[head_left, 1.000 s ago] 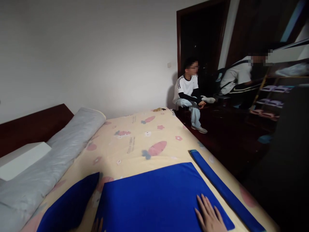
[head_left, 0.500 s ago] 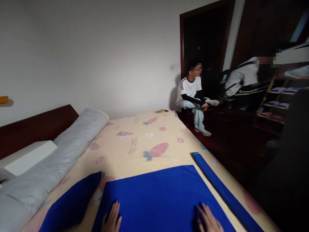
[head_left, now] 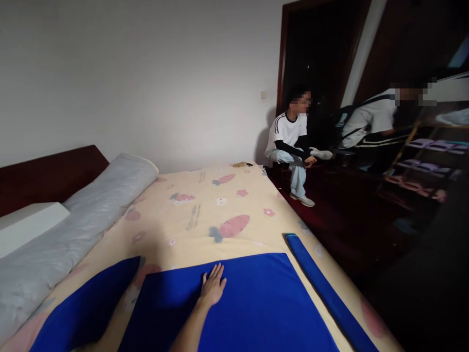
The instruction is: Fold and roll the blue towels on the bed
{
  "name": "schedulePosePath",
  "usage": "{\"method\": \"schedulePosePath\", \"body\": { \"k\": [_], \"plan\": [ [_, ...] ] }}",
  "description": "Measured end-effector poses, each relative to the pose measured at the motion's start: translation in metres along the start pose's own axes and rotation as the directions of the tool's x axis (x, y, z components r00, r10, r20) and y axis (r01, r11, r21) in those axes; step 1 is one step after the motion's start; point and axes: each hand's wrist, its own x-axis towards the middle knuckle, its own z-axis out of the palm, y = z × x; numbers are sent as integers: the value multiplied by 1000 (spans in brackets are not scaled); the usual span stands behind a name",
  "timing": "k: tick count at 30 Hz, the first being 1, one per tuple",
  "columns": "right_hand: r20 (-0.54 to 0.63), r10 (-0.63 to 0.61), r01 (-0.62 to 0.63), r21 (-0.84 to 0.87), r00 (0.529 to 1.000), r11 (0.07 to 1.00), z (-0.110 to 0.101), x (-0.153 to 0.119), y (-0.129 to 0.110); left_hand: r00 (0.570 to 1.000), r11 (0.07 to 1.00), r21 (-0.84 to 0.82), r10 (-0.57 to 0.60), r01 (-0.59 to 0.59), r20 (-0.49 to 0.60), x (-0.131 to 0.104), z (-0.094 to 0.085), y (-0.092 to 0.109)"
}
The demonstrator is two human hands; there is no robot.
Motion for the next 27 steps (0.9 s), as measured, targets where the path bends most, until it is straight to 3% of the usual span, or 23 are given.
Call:
{"method": "schedulePosePath", "body": {
  "k": [7,11,19,27],
  "plan": [
    [52,-93,84,159,994,984,17,122,37,987,999,-16,-48,46,-155,36,-16,-15],
    [63,-132,111,261,989,959,25,171,55,974,996,-4,-93,94,-207,48,-17,-17],
    [66,-195,137,497,979,857,29,200,58,968,984,-7,-178,180,-177,53,-10,-22],
    [76,-230,122,666,970,735,4,202,56,958,969,-70,-244,236,-151,55,-14,-22]
  ]
}}
